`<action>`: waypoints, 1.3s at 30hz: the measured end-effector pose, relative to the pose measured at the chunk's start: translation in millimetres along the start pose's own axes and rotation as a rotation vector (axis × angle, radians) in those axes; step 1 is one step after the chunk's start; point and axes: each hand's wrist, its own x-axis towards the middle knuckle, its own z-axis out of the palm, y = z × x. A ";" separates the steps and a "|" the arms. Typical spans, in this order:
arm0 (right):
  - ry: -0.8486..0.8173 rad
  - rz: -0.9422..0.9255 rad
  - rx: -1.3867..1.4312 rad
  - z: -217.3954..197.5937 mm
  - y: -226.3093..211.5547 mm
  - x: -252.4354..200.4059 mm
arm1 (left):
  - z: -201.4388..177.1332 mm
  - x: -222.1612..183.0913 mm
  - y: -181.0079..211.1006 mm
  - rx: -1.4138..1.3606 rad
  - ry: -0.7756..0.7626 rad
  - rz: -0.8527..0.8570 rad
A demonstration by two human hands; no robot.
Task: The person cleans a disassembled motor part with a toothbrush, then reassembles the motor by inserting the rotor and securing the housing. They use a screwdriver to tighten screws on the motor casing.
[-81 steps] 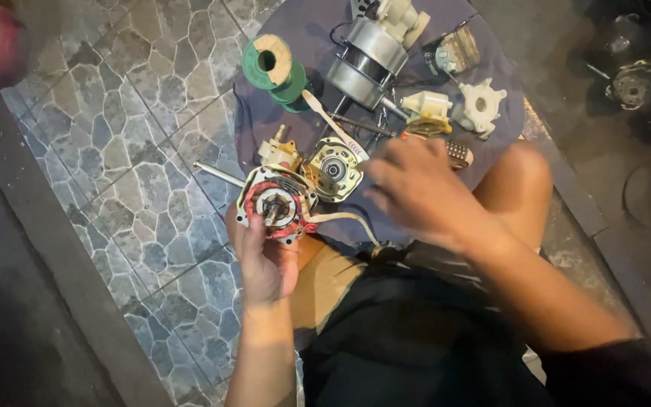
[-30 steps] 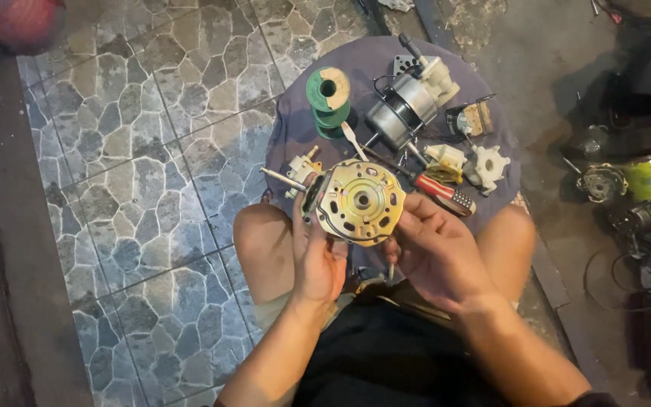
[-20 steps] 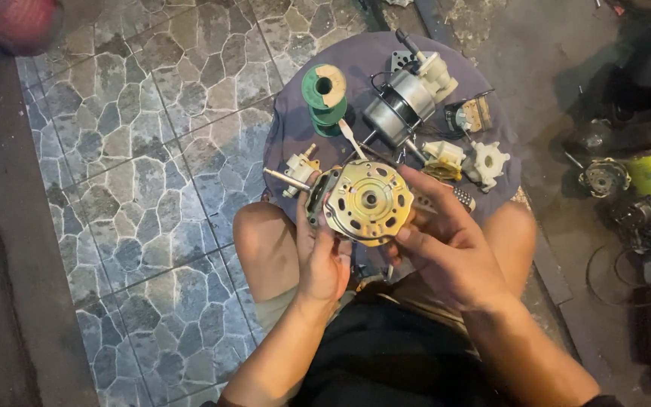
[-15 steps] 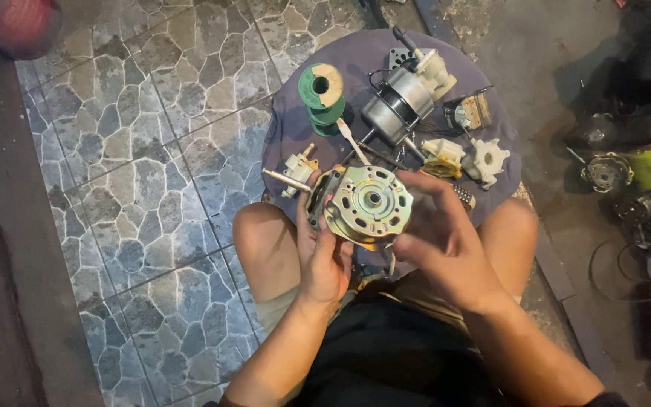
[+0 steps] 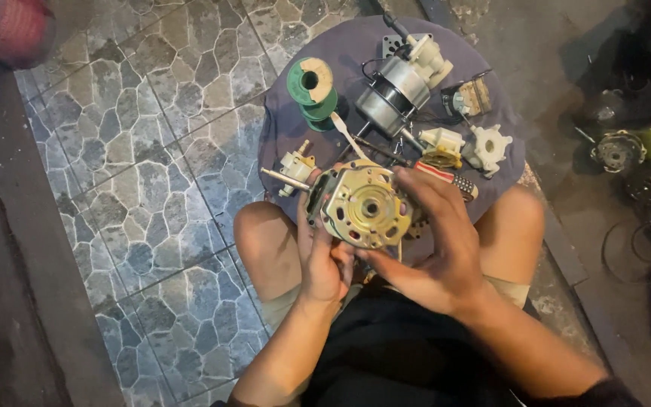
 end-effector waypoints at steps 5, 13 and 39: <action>0.032 -0.074 0.034 3.6 0.7 -2.7 | 0.8 1.3 -4.8 -0.023 -0.020 -0.002; -0.006 -0.015 0.046 3.9 6.5 -4.1 | 0.4 3.9 -5.9 0.009 -0.022 0.017; -0.146 0.030 -0.070 -4.9 16.0 3.8 | 1.0 4.3 -8.0 -0.184 -0.098 -0.007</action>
